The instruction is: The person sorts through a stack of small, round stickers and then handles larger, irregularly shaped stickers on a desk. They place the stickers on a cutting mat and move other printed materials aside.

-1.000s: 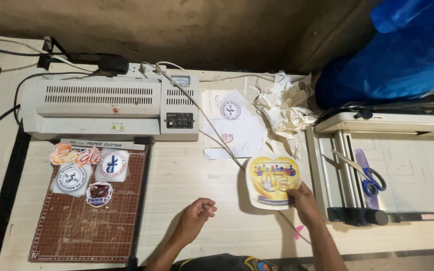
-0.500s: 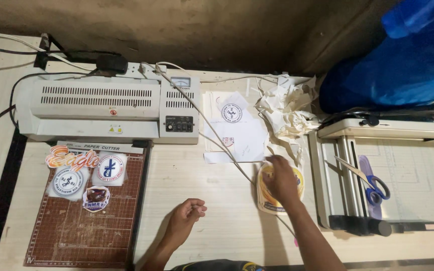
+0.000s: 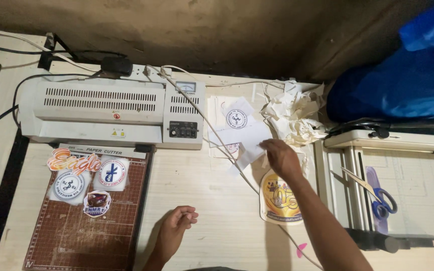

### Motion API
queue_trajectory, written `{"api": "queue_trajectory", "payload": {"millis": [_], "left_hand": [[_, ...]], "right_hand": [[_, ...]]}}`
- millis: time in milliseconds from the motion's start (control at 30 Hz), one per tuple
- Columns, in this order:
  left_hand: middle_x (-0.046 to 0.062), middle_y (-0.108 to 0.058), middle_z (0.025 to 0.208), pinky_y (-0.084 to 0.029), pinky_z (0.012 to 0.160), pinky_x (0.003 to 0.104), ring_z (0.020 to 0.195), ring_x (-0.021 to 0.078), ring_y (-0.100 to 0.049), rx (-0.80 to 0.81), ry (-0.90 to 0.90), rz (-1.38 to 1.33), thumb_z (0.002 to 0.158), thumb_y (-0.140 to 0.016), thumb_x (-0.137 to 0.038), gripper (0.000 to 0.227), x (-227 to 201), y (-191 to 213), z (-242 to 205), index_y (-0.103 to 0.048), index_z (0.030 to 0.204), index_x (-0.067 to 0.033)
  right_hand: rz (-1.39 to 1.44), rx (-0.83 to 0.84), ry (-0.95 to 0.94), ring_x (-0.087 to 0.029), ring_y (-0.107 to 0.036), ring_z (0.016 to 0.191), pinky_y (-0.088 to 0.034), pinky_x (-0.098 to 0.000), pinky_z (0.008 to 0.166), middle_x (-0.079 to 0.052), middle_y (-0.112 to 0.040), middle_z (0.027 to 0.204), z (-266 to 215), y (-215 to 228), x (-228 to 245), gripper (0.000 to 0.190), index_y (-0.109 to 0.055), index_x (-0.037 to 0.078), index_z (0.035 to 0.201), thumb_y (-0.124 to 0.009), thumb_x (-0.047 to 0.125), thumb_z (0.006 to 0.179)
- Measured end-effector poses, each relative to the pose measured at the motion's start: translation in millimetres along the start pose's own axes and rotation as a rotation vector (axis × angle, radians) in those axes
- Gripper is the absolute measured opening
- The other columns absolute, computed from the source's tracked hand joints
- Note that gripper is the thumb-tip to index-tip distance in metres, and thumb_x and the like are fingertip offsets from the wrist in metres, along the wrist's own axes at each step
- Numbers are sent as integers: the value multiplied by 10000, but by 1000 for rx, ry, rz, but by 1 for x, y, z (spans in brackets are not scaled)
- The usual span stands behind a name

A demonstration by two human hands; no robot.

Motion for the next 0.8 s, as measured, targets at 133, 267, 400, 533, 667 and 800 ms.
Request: {"api": "queue_trajectory", "payload": {"millis": [133,267,400,533,667,800], "left_hand": [[81,-784,1068,-596,845,300,975,149,-752,5,46,55,993,-569,-226,284,-4,-7,3,-678,1183,-46],[92,-769,1048,-561,823,303,955,154,-714,53,-40,-91,990,-584,-193,267,6,-10,10,-674,1182,-30],[85,-770,1034,-557,813,298,950,150,-714,48,-20,-80,986,-597,-210,266,6,-11,7,-683,1160,-29],[83,-774,1034,-557,812,299,946,152,-713,63,-27,-71,987,-595,-234,282,14,-18,8,-684,1166,-36],[78,-767,1043,-558,825,298,955,148,-716,135,8,-34,989,-581,-216,272,7,-30,8,-678,1173,-40],[92,-763,1045,-538,812,304,942,162,-697,218,-77,-42,1003,-578,-188,254,12,-43,16,-674,1166,-19]], "right_hand": [[21,3,54,-197,-727,1008,-649,-312,814,-24,-755,1215,19,33,5,238,-784,176,1112,-646,40,973],[-118,-139,208,-227,-695,1118,-585,-384,934,-29,-754,1194,19,86,34,287,-789,179,1093,-719,29,858],[-115,-240,105,-242,-669,1175,-527,-396,1031,-37,-741,1208,-29,142,46,363,-779,188,1106,-730,-21,813],[-195,-311,31,-207,-682,1104,-545,-401,967,-7,-736,1173,-126,136,21,325,-769,202,1072,-754,0,818],[-223,-230,-233,-219,-660,876,-539,-394,768,3,-749,1064,-209,102,19,357,-794,213,1022,-765,-10,744],[-198,-168,-310,-246,-666,836,-544,-405,737,-27,-739,991,-255,72,25,379,-791,178,1044,-776,24,698]]}}
Point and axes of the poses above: each hand's wrist, its own z-axis towards the middle knuckle, its own y-axis out of the back of the hand, x = y × z, the point moved 1 cm from there along z, towards the middle knuckle
